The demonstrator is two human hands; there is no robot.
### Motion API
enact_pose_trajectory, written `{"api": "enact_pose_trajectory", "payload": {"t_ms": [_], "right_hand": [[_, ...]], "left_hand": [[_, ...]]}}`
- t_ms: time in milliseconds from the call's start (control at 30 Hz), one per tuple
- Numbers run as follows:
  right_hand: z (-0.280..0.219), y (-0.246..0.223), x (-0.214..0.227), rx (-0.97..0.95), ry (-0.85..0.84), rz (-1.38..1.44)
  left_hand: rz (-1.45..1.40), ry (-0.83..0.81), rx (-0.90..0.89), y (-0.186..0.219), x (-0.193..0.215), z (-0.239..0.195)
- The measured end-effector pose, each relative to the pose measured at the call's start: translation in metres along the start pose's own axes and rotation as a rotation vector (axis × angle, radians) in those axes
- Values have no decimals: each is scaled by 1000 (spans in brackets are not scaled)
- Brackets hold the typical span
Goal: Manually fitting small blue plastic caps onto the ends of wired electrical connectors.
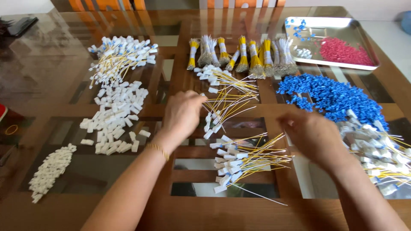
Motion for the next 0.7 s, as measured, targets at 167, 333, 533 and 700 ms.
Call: {"api": "enact_pose_trajectory", "payload": {"t_ms": [167,333,533,700], "right_hand": [[54,114,-29,-257,30,4],[75,149,-31,-321,63,7],[87,126,-53,-238,35,30],[103,136,-83,-195,25,-132]], "left_hand": [[117,-87,-161,-23,-70,26],[184,-276,-224,-33,-115,32],[171,-185,-213,-47,-91,37],[-80,-122,-14,-56,-32,39]]}}
Point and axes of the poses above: each hand's wrist, its own z-axis towards the middle knuckle, its own x-axis out of the back of the hand, y = z × x, the point moved 10 cm from there along z, towards the middle knuckle, and after that the axes turned 14 degrees about z, right-handed, at the moved point
